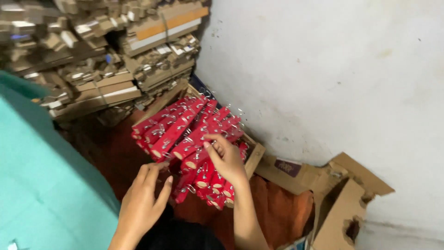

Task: The person is manually assembling red plastic display strips by inserting small metal hooks into pre-drilled holes along the strip.

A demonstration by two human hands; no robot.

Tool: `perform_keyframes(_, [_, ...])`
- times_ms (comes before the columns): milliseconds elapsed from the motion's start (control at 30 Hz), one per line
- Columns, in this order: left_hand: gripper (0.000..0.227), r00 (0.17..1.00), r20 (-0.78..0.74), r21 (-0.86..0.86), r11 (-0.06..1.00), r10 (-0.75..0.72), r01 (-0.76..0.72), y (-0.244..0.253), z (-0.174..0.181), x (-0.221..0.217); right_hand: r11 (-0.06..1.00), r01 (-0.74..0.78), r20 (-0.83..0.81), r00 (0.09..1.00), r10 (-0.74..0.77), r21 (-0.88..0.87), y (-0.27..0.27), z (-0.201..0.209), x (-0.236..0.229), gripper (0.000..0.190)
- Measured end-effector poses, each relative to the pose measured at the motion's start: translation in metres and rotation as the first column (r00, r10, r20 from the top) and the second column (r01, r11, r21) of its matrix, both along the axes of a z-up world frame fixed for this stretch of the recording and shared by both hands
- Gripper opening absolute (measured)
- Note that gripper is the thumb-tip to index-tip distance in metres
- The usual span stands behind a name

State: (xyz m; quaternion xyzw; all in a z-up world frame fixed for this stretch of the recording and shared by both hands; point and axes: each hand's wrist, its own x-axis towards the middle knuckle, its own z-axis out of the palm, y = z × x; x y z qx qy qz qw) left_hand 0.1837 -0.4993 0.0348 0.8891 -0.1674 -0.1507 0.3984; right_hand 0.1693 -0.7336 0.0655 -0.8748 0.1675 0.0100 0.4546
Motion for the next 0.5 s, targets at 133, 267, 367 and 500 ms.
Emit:
perform_keyframes(133, [0.039,0.985,0.113,-0.19,0.976,0.131,-0.108,0.046,-0.001,0.001,0.947,-0.301,0.3,0.919,0.256,0.113,0.092,0.011,0.011,0.02])
perform_keyframes(267, [0.033,0.947,0.178,-0.264,0.94,0.267,-0.215,0.113,0.011,-0.013,0.846,-0.525,0.326,0.818,0.474,0.087,0.18,0.017,0.006,0.025])
perform_keyframes(367, [0.03,0.894,0.195,-0.257,0.901,0.403,-0.35,0.177,0.02,-0.026,0.782,-0.602,0.283,0.788,0.547,0.162,0.237,0.019,0.007,0.031])
perform_keyframes(500, [0.031,0.755,0.271,-0.225,0.802,0.597,-0.554,0.277,0.024,-0.055,0.727,-0.681,0.3,0.715,0.632,0.091,0.312,0.012,0.008,0.02])
